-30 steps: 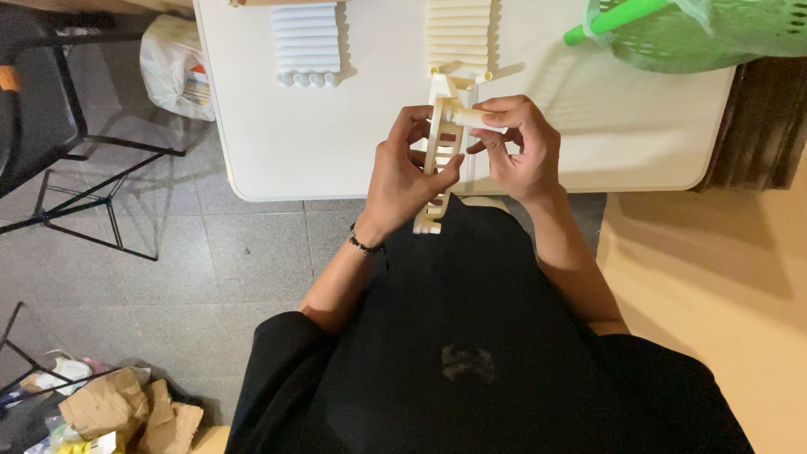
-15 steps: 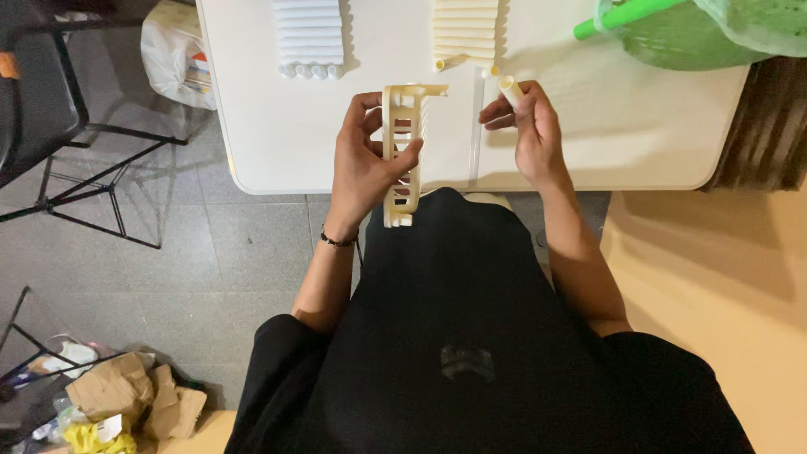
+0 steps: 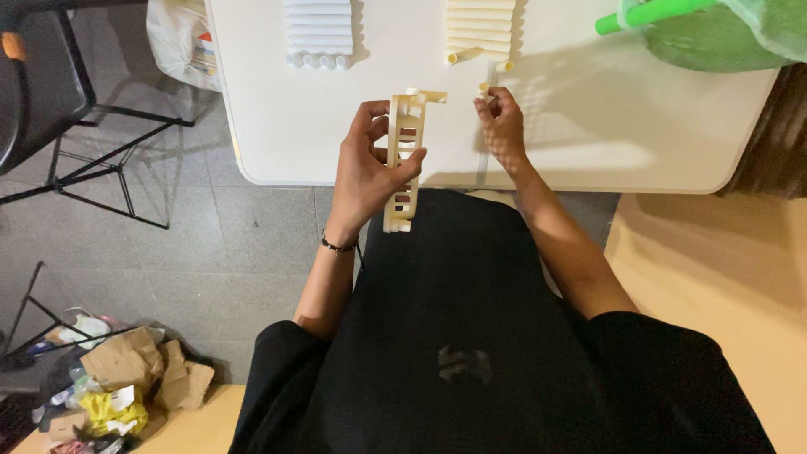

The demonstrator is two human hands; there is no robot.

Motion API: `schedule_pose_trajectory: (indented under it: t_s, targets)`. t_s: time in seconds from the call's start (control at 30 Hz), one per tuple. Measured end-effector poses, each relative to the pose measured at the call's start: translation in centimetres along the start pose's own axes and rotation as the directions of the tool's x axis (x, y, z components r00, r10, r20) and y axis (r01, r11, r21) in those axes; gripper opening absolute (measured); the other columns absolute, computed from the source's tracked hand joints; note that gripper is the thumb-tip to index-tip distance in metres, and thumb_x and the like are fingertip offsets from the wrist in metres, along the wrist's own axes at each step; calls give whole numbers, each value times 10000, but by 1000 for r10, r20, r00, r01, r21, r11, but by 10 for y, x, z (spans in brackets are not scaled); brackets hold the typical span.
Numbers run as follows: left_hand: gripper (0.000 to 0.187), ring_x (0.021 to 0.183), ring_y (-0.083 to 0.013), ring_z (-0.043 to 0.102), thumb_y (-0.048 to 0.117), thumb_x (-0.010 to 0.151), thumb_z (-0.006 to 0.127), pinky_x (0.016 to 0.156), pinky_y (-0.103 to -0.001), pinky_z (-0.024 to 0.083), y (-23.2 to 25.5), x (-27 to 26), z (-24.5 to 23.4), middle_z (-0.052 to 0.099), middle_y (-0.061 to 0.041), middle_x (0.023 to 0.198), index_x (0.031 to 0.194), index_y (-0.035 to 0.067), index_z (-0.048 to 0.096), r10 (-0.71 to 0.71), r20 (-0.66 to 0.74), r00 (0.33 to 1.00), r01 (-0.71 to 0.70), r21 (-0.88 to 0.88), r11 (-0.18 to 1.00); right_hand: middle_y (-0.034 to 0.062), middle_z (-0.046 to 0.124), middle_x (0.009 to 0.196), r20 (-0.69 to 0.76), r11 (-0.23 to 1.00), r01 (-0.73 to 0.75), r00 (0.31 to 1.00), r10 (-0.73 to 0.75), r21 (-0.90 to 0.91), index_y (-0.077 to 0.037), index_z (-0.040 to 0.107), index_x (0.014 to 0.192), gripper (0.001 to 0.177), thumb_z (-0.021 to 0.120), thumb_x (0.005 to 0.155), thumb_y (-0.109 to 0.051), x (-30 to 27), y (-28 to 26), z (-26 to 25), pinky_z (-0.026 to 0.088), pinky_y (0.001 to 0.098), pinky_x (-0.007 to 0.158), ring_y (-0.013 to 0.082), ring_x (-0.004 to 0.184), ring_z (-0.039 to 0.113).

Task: The person assembles a small plastic shelving unit by inserting cylindrical rods into the holes of beige plastic trays. They connect multiple trays and rods to form a multi-tiered structure, then place a green plastic basket on top.

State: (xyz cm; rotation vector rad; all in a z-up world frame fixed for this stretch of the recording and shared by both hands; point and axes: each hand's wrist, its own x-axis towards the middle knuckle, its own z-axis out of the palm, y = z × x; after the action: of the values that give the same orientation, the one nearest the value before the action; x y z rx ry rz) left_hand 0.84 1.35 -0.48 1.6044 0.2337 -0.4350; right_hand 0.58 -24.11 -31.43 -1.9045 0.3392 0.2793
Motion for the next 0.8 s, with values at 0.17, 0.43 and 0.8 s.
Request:
schedule_pose_trajectory:
  t_s: [0.17, 0.43, 0.8]
  targets:
    - [553, 751, -139, 767, 4, 861, 772, 535, -251, 638, 2, 4, -1, 748, -162, 1131, 1315, 10, 458, -21, 4, 1000, 21, 48, 999, 13, 663, 898, 19, 978, -147, 989, 146, 146, -54, 549, 1292, 397, 733, 992, -238, 26, 16, 21, 539, 258, 642, 103, 766, 650]
    - [576, 727, -147, 757, 24, 854, 776, 517, -257, 636, 4, 9, -5, 736, -166, 1084, 1330, -14, 454, -63, -1, 998, 63, 98, 993, 67, 643, 1233, 281, 935, -279, 936, 212, 221, -131, 322, 1479, 612, 708, 1015, -235, 53, 20, 35, 577, 298, 623, 144, 899, 701]
    - [540, 734, -141, 762, 38, 869, 777, 524, -249, 632, 3, 16, -3, 744, -159, 1084, 1305, -14, 462, -97, 30, 995, 94, 79, 992, 88, 563, 1243, 257, 904, -324, 932, 255, 279, -71, 325, 1292, 545, 754, 961, -129, 45, 26, 51, 589, 319, 614, 154, 829, 682]
